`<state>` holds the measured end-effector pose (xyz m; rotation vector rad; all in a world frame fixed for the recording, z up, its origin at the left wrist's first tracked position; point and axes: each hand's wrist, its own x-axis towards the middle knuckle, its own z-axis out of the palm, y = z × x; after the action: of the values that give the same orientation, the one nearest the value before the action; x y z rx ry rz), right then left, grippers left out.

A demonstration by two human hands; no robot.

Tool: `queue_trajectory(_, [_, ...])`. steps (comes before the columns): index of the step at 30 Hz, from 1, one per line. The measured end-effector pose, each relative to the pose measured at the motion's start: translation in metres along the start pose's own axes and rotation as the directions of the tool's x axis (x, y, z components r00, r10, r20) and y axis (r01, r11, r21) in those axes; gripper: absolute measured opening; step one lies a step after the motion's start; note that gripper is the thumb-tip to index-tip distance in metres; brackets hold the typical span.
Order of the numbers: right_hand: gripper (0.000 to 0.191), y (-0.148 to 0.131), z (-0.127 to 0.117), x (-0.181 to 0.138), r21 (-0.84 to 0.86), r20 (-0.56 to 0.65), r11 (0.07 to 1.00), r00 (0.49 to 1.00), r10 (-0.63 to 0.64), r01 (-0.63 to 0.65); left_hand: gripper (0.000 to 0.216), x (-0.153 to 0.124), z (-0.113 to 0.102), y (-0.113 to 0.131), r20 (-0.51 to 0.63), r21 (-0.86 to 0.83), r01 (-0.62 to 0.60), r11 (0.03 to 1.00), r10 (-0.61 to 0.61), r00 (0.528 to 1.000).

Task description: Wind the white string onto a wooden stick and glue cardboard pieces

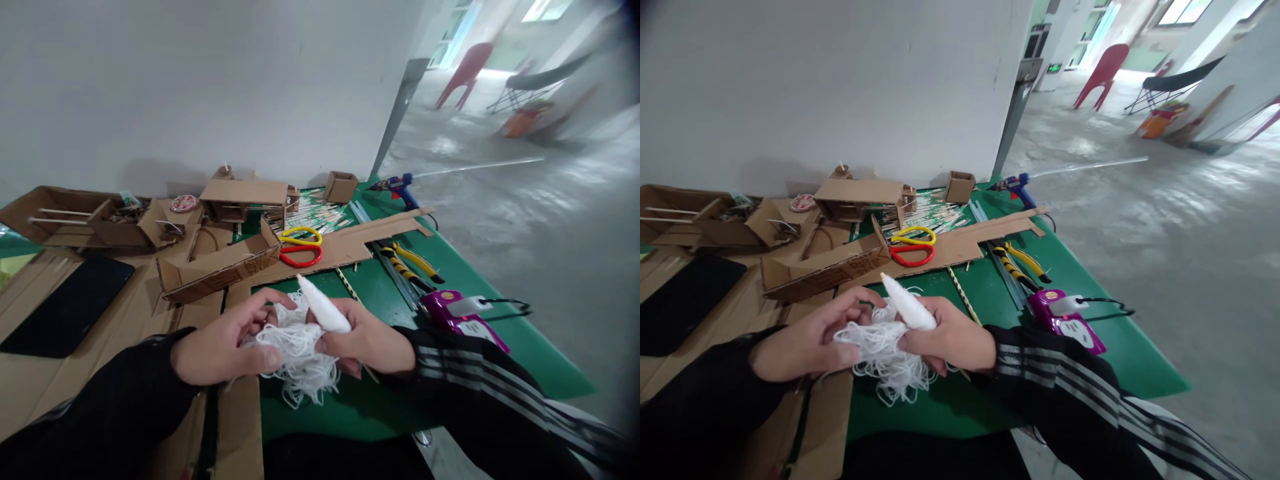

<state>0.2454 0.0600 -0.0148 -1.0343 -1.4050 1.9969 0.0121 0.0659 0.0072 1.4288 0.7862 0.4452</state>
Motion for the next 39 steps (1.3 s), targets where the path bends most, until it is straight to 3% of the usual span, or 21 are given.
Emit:
queue_trajectory(3, [0.021, -0.001, 0.001, 0.0, -0.049, -0.009, 0.999, 1.0, 0.003, -0.003, 0.072, 0.002, 0.006, 0.003, -0.057, 0.43, -0.051, 0.901, 0.083, 0.995])
queue_trajectory(6, [0.022, -0.002, 0.004, 0.0, -0.119, 0.021, 0.993, 1.0, 0.021, -0.019, 0.043, 0.006, 0.014, 0.005, -0.135, 0.582, -0.105, 0.806, 0.224, 0.965])
queue_trajectory(8, [0.021, -0.002, 0.005, 0.001, -0.151, 0.033, 0.988, 0.999, 0.034, -0.029, 0.018, 0.007, 0.018, 0.003, -0.185, 0.585, -0.123, 0.802, 0.28, 0.942])
queue_trajectory(9, [0.021, -0.002, 0.006, 0.001, -0.163, 0.035, 0.986, 0.999, 0.041, -0.035, 0.017, 0.007, 0.019, 0.002, -0.211, 0.559, -0.113, 0.821, 0.273, 0.939])
queue_trajectory(11, [0.019, -0.001, 0.006, 0.002, -0.186, 0.033, 0.981, 0.998, 0.058, -0.051, 0.023, 0.006, 0.021, 0.0, -0.258, 0.44, -0.059, 0.896, 0.189, 0.947])
queue_trajectory(15, [0.019, -0.002, 0.005, 0.003, -0.222, 0.027, 0.971, 0.995, 0.092, -0.084, 0.031, 0.005, 0.025, -0.002, -0.262, 0.039, 0.039, 0.998, -0.027, 0.965])
queue_trajectory(18, [0.018, -0.003, 0.005, 0.003, -0.224, 0.017, 0.97, 0.995, 0.102, -0.095, 0.032, 0.007, 0.026, -0.003, -0.285, -0.135, 0.036, 0.99, -0.074, 0.956])
queue_trajectory(21, [0.02, -0.003, 0.004, 0.003, -0.211, 0.01, 0.972, 0.994, 0.112, -0.107, 0.033, 0.008, 0.022, -0.008, -0.358, -0.184, -0.03, 0.982, -0.039, 0.933])
queue_trajectory(24, [0.023, -0.001, 0.004, 0.004, -0.183, 0.006, 0.977, 0.994, 0.108, -0.105, 0.036, 0.007, 0.016, -0.012, -0.394, -0.149, -0.068, 0.986, 0.004, 0.919])
queue_trajectory(26, [0.023, 0.0, 0.003, 0.004, -0.177, -0.005, 0.979, 0.995, 0.103, -0.102, 0.032, 0.005, 0.014, -0.011, -0.346, -0.082, -0.038, 0.996, 0.007, 0.938])
queue_trajectory(29, [0.02, 0.001, 0.003, 0.004, -0.187, -0.008, 0.979, 0.996, 0.085, -0.085, 0.026, 0.002, 0.015, -0.004, -0.227, 0.185, -0.002, 0.983, 0.044, 0.973])
queue_trajectory(31, [0.02, 0.0, 0.004, 0.004, -0.202, 0.001, 0.977, 0.998, 0.07, -0.068, 0.032, 0.002, 0.018, 0.0, -0.189, 0.412, -0.02, 0.911, 0.107, 0.976])
queue_trajectory(33, [0.022, 0.0, 0.005, 0.004, -0.214, 0.009, 0.975, 0.998, 0.059, -0.055, 0.024, 0.003, 0.02, 0.002, -0.179, 0.55, -0.058, 0.833, 0.185, 0.966])
queue_trajectory(36, [0.02, -0.001, 0.006, 0.004, -0.218, 0.009, 0.975, 0.998, 0.056, -0.053, 0.01, 0.005, 0.021, 0.001, -0.191, 0.6, -0.108, 0.793, 0.273, 0.943])
queue_trajectory(39, [0.018, -0.002, 0.006, 0.004, -0.218, -0.008, 0.974, 0.998, 0.069, -0.069, 0.004, 0.005, 0.017, -0.002, -0.167, 0.529, -0.159, 0.833, 0.286, 0.944])
